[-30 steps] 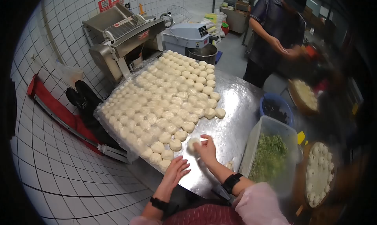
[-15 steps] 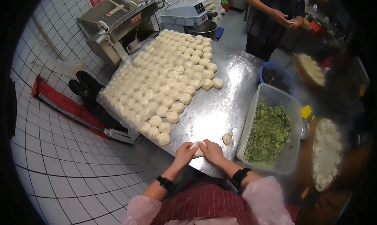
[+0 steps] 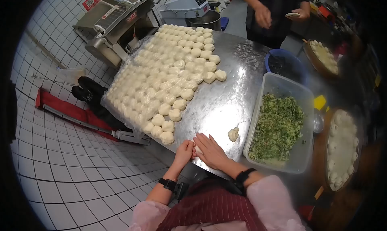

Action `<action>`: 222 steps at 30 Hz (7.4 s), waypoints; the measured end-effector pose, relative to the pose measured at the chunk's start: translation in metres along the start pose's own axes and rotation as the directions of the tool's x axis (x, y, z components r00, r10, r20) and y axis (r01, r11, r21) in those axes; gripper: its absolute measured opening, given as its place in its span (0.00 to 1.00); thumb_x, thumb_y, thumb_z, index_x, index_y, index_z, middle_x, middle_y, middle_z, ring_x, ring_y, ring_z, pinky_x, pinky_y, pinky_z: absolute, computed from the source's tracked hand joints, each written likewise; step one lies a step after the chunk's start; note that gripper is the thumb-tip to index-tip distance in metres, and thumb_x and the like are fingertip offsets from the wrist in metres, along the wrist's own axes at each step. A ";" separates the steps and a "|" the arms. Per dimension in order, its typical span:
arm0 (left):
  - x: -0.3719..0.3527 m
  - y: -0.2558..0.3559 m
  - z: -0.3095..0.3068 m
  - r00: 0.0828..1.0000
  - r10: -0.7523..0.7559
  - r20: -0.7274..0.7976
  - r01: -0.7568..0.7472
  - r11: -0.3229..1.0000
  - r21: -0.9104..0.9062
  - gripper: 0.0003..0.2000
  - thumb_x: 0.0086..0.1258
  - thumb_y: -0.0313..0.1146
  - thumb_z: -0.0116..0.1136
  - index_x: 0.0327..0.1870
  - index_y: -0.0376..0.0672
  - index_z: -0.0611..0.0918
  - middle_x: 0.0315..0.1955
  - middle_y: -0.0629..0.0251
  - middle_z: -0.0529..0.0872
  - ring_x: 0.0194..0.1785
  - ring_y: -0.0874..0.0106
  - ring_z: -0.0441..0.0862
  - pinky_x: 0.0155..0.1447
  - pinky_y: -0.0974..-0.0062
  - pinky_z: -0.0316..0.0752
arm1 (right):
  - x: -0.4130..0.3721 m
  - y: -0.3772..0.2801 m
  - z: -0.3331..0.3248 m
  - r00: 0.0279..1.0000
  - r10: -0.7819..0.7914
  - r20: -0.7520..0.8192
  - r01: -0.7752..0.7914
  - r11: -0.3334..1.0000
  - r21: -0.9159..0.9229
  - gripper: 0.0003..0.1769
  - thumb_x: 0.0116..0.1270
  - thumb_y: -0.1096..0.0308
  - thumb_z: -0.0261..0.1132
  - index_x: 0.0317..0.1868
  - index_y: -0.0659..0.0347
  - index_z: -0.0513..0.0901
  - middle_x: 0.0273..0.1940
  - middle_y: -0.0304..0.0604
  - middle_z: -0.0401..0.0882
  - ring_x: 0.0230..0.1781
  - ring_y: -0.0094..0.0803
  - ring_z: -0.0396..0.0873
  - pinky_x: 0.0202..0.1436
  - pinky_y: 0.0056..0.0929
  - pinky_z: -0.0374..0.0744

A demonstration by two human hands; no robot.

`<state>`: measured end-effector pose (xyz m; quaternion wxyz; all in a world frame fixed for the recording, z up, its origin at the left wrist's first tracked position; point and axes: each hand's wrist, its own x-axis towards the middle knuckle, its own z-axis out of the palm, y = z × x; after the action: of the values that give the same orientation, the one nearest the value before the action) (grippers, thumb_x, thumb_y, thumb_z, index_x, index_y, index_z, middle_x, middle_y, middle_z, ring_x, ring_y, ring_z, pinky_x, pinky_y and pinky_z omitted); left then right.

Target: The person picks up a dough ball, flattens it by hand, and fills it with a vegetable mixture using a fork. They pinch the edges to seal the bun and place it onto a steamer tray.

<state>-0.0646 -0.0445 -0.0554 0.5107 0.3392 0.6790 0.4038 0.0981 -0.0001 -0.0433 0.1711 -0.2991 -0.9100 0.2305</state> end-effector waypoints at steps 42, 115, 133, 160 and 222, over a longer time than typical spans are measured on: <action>-0.040 0.147 0.131 0.825 0.228 0.517 0.315 0.575 -0.755 0.19 0.71 0.31 0.54 0.61 0.38 0.69 0.52 0.54 0.78 0.54 0.65 0.79 0.59 0.67 0.75 | -0.187 0.062 -0.223 0.851 0.520 0.069 -0.390 0.716 -0.579 0.03 0.52 0.71 0.59 0.25 0.58 0.79 0.25 0.44 0.82 0.31 0.39 0.83 0.34 0.35 0.79; -0.053 0.164 0.217 0.830 0.206 0.519 0.282 0.648 -0.708 0.23 0.63 0.27 0.62 0.57 0.39 0.68 0.49 0.61 0.77 0.51 0.70 0.79 0.55 0.69 0.77 | -0.191 -0.002 -0.268 0.802 0.419 -0.426 -0.478 0.878 -0.036 0.08 0.63 0.68 0.60 0.42 0.59 0.81 0.27 0.49 0.80 0.26 0.45 0.80 0.29 0.39 0.77; -0.048 0.153 0.216 0.818 0.124 0.562 0.359 0.654 -0.666 0.27 0.62 0.13 0.48 0.64 0.37 0.62 0.57 0.49 0.73 0.59 0.55 0.75 0.62 0.60 0.76 | -0.199 0.044 -0.266 0.813 0.431 -0.391 -0.552 0.783 -0.285 0.05 0.59 0.69 0.60 0.33 0.60 0.80 0.26 0.47 0.81 0.26 0.41 0.81 0.29 0.37 0.78; -0.054 0.161 0.218 0.668 0.035 0.743 0.418 0.808 -0.415 0.20 0.70 0.22 0.50 0.62 0.44 0.67 0.52 0.58 0.74 0.53 0.65 0.78 0.52 0.60 0.83 | -0.163 0.044 -0.251 0.701 0.640 -0.315 -0.329 0.682 0.653 0.12 0.58 0.66 0.71 0.40 0.63 0.85 0.27 0.35 0.77 0.24 0.17 0.71 0.28 0.18 0.70; -0.065 0.176 0.211 0.650 0.090 0.755 0.130 0.965 -0.227 0.21 0.77 0.41 0.42 0.67 0.44 0.62 0.50 0.67 0.74 0.45 0.77 0.75 0.41 0.80 0.72 | -0.161 0.059 -0.242 0.672 0.658 -0.340 -0.245 0.631 0.736 0.09 0.58 0.69 0.71 0.36 0.65 0.84 0.31 0.34 0.75 0.27 0.16 0.70 0.32 0.16 0.70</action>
<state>0.1638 0.0194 0.0973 0.7922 0.3990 0.3472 0.3044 0.3572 0.0179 0.1000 0.4634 -0.5084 -0.5637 0.4572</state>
